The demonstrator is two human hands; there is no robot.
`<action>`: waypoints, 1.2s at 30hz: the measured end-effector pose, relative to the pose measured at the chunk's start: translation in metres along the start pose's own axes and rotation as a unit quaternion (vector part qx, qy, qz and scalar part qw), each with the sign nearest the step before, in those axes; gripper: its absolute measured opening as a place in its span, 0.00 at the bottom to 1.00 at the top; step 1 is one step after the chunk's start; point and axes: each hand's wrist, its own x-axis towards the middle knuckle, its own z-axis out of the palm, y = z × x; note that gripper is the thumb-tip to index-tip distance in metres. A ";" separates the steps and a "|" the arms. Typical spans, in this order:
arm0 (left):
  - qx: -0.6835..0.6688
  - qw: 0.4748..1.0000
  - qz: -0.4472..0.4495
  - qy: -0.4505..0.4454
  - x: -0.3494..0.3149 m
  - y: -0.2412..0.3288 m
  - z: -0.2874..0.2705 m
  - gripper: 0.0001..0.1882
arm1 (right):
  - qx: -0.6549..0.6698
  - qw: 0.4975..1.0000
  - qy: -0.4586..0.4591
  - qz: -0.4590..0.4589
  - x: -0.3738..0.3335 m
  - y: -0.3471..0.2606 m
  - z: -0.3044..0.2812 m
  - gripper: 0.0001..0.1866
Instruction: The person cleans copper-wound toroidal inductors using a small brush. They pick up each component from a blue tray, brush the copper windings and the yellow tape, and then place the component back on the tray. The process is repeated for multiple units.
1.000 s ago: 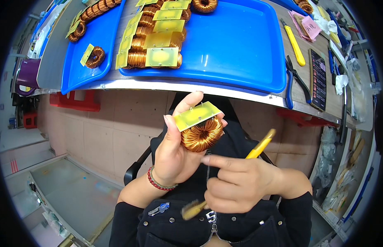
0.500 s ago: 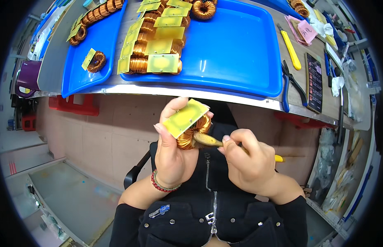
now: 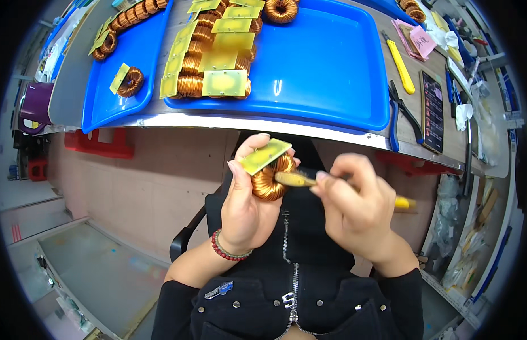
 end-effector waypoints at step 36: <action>-0.031 0.998 -0.028 -0.057 0.014 0.026 -0.004 0.26 | 0.079 0.989 0.106 -0.067 0.003 -0.005 0.009 0.12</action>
